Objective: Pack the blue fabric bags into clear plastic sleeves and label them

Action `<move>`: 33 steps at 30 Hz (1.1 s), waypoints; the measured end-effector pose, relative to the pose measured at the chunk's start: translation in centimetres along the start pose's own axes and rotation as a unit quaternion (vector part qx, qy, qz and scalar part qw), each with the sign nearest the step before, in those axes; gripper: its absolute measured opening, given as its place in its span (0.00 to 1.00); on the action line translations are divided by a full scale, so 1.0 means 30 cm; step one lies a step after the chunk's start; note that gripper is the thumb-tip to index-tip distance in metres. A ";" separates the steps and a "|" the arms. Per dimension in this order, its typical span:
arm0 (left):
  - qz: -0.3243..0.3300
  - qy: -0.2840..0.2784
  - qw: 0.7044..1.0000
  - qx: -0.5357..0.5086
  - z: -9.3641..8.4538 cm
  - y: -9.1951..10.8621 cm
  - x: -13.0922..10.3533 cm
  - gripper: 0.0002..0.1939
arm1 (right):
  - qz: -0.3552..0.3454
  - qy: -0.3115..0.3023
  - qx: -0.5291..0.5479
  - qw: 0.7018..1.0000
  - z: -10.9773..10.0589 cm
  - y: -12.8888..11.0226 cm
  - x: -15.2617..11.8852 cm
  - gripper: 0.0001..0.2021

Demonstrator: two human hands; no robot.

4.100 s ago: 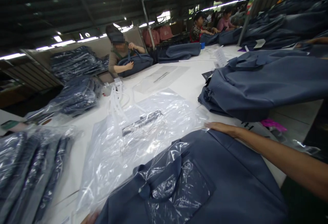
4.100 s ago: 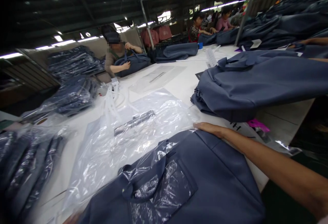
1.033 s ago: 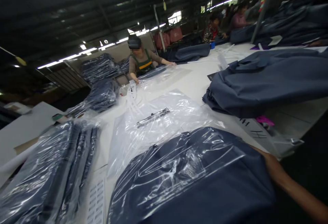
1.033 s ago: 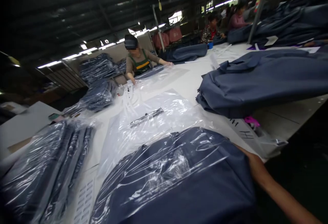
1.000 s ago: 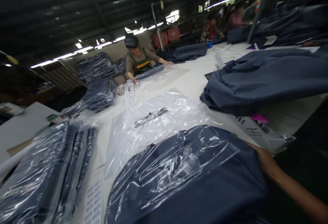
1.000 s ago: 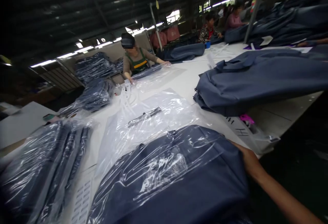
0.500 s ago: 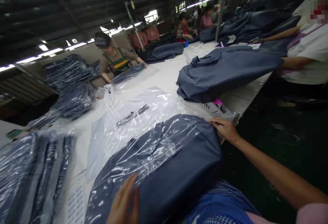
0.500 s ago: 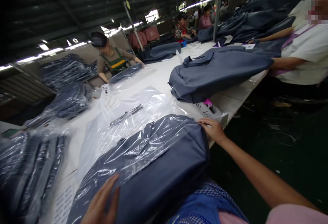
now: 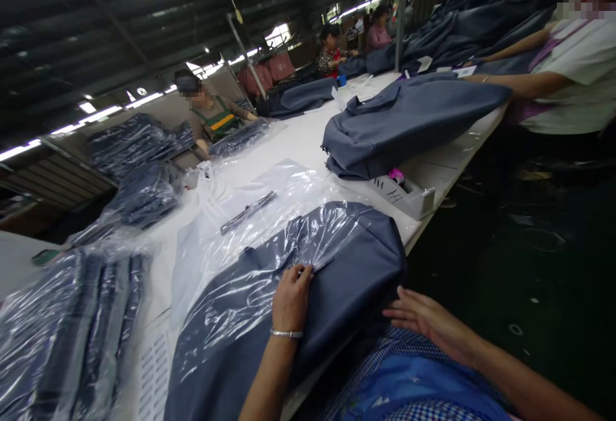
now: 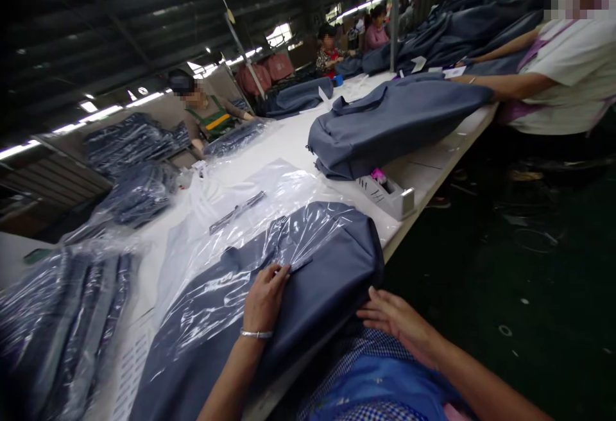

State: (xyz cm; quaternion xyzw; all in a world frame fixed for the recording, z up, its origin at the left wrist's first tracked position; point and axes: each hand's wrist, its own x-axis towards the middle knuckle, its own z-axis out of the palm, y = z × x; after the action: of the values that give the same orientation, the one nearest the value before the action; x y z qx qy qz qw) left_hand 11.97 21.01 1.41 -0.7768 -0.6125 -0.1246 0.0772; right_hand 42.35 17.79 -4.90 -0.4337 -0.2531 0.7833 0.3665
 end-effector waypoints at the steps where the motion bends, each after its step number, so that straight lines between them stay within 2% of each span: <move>1: -0.004 -0.007 1.000 -0.013 -0.004 0.001 0.000 0.15 | 0.026 -0.048 0.039 0.998 0.038 0.022 -0.015 0.19; 4: -0.009 -0.022 0.999 -0.030 -0.028 0.014 0.003 0.15 | 0.048 -0.151 0.112 0.981 0.140 0.057 -0.001 0.16; 7: -0.026 -0.042 0.997 -0.065 -0.058 0.040 -0.011 0.16 | 0.052 -0.216 0.137 0.965 0.219 0.068 0.050 0.18; 9: -0.049 -0.056 0.992 -0.105 -0.072 0.061 -0.032 0.18 | 0.052 -0.224 0.145 0.962 0.259 0.075 0.080 0.19; 12: -0.070 -0.089 0.985 -0.127 -0.081 0.095 -0.074 0.20 | 0.044 -0.200 0.147 0.968 0.301 0.083 0.101 0.20; 13: -0.065 -0.106 0.985 -0.123 -0.084 0.107 -0.088 0.25 | 0.038 -0.197 0.143 0.969 0.311 0.081 0.100 0.20; 15: -0.043 -0.131 0.985 -0.103 -0.094 0.129 -0.110 0.41 | 0.022 -0.209 0.121 0.970 0.329 0.064 0.090 0.22; 17: -0.029 -0.125 0.989 -0.078 -0.114 0.142 -0.121 0.52 | -0.005 -0.234 0.083 0.969 0.351 0.027 0.075 0.23; 18: -0.029 -0.111 0.991 -0.067 -0.128 0.143 -0.120 0.52 | -0.027 -0.249 0.061 0.966 0.366 0.002 0.069 0.24; 21: -0.045 -0.054 0.996 -0.059 -0.193 0.118 -0.087 0.43 | -0.117 -0.314 0.005 0.942 0.422 -0.080 0.073 0.26; 23: -0.073 -0.019 0.995 -0.058 -0.255 0.082 -0.039 0.38 | -0.161 -0.370 -0.021 0.915 0.459 -0.122 0.107 0.29; 24: -0.095 -0.005 0.994 -0.053 -0.289 0.061 -0.009 0.35 | -0.178 -0.378 -0.034 0.908 0.473 -0.135 0.135 0.31; 25: -0.119 0.007 0.992 -0.045 -0.324 0.038 0.022 0.32 | -0.196 -0.364 -0.051 0.909 0.483 -0.142 0.170 0.31; 26: -0.140 0.018 0.989 -0.038 -0.358 0.015 0.054 0.29 | -0.214 -0.322 -0.066 0.920 0.487 -0.145 0.213 0.29; 28: -0.165 0.033 0.985 -0.033 -0.419 -0.028 0.112 0.24 | -0.244 -0.187 -0.078 0.948 0.480 -0.142 0.315 0.20; 30: -0.177 0.037 0.983 -0.036 -0.464 -0.066 0.154 0.22 | -0.259 -0.065 -0.064 0.962 0.460 -0.144 0.428 0.15; 33: -0.196 0.042 0.979 -0.045 -0.504 -0.107 0.188 0.21 | -0.279 0.026 -0.040 0.959 0.435 -0.173 0.584 0.19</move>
State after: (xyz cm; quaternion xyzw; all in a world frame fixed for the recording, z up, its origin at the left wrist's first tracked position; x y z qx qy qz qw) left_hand 8.59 22.90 17.40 -0.6384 -0.7429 -0.1969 0.0421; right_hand 26.68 33.81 -3.38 -0.3809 -0.3857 0.6274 0.5590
